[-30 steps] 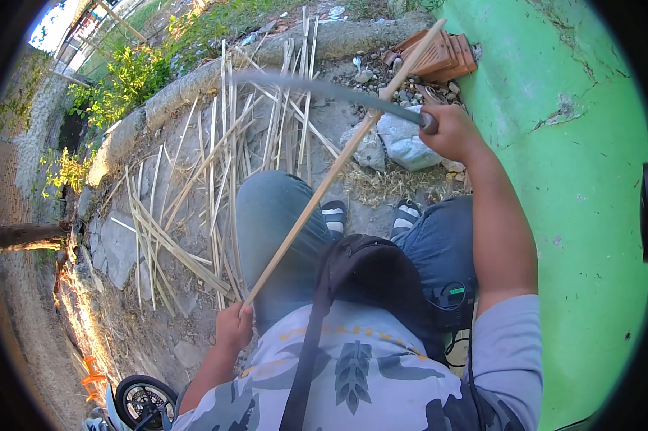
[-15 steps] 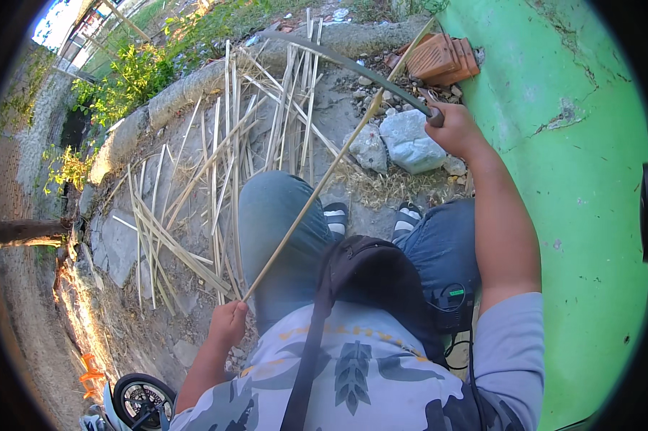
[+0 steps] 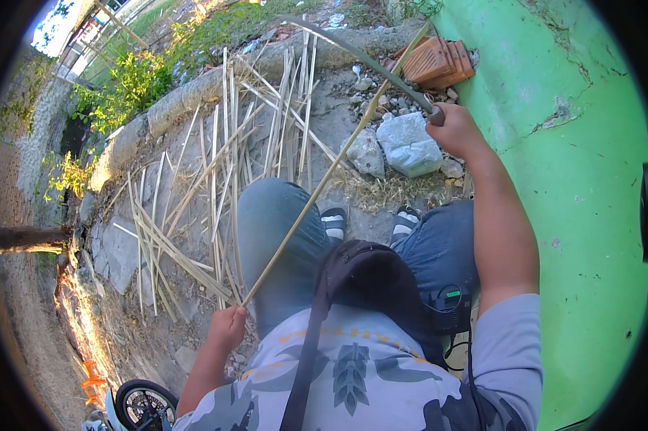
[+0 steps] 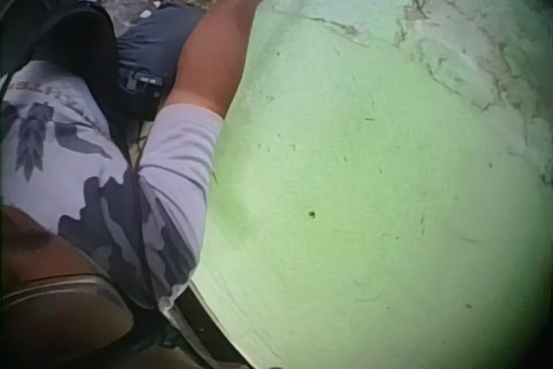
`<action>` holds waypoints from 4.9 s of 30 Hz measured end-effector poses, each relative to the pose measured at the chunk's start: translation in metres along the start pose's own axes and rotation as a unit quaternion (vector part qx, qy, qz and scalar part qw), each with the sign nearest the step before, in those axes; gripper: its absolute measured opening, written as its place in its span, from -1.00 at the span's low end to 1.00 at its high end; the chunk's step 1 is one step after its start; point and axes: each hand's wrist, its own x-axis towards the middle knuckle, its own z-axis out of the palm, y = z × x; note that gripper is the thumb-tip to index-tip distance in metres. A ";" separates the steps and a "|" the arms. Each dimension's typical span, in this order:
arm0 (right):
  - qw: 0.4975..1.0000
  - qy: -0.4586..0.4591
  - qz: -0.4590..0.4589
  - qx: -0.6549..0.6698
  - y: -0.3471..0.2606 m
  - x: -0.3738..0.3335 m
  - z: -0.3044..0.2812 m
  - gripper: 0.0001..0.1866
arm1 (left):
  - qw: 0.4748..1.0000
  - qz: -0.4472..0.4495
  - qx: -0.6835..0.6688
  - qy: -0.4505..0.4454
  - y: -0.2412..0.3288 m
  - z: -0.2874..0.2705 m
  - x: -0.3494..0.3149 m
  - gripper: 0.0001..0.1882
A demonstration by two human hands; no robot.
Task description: The person shaves bamboo strips by scraping along their length with a knife, picking up strips one at a time from a pile on the ground.
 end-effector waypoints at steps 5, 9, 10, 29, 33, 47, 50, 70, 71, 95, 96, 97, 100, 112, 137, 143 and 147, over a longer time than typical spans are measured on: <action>0.994 -0.003 -0.089 -0.060 -0.021 -0.017 -0.034 -0.80 | 1.000 0.005 0.030 0.003 0.014 0.008 -0.010 -0.41; 0.999 0.009 0.047 0.006 -0.001 -0.005 -0.052 -0.80 | 1.000 -0.005 -0.010 -0.006 0.040 -0.008 -0.013 -0.37; 0.999 0.012 0.049 0.005 0.008 -0.006 -0.052 -0.80 | 0.998 -0.015 -0.035 -0.048 0.036 -0.013 -0.014 -0.36; 0.985 -0.110 -0.104 -0.085 -0.026 -0.016 -0.004 -0.83 | 0.987 -0.043 -0.141 -0.069 0.058 0.021 0.004 -0.40; 0.980 -0.135 -0.122 -0.079 -0.043 -0.027 0.016 -0.82 | 0.997 -0.008 -0.064 -0.044 0.053 0.019 0.002 -0.39; 0.968 -0.109 -0.222 -0.043 -0.101 -0.066 0.025 -0.85 | 0.998 -0.003 -0.067 -0.022 0.038 -0.008 -0.049 -0.38; 0.970 -0.133 -0.184 -0.093 -0.101 -0.057 0.020 -0.85 | 0.999 0.025 -0.025 0.004 0.046 -0.014 -0.042 -0.38; 0.963 -0.119 -0.206 -0.123 -0.128 -0.096 0.007 -0.85 | 0.998 0.051 -0.014 0.042 0.046 -0.007 -0.077 -0.42; 0.964 -0.118 -0.205 -0.124 -0.124 -0.091 0.003 -0.85 | 0.998 0.052 -0.014 0.041 0.051 -0.010 -0.076 -0.42; 0.969 -0.147 -0.137 -0.143 -0.079 -0.049 0.015 -0.81 | 0.998 0.049 0.000 0.038 0.044 0.017 -0.027 -0.47; 0.975 -0.142 -0.128 -0.109 -0.063 -0.039 0.013 -0.81 | 0.997 0.064 0.002 0.044 0.046 0.016 -0.021 -0.47; 0.980 -0.137 -0.120 -0.075 -0.050 -0.032 0.011 -0.81 | 0.996 0.079 0.004 0.051 0.047 0.014 -0.016 -0.46; 0.987 -0.152 -0.029 -0.033 -0.042 -0.025 0.008 -0.79 | 0.997 0.068 -0.010 0.047 0.037 0.013 -0.013 -0.45; 0.982 -0.085 -0.144 -0.090 -0.045 -0.026 0.013 -0.85 | 0.993 0.093 0.004 0.068 0.046 0.020 -0.007 -0.46; 0.988 -0.052 -0.127 -0.068 0.020 -0.059 -0.019 -0.82 | 0.995 0.075 0.018 0.056 0.075 0.075 -0.042 -0.49; 0.991 -0.051 -0.094 -0.076 0.025 -0.046 -0.029 -0.82 | 0.997 0.060 0.013 0.035 0.094 0.058 -0.033 -0.50; 0.983 -0.077 -0.113 -0.123 -0.001 -0.043 -0.036 -0.84 | 0.996 0.068 0.021 0.048 0.102 0.056 -0.026 -0.49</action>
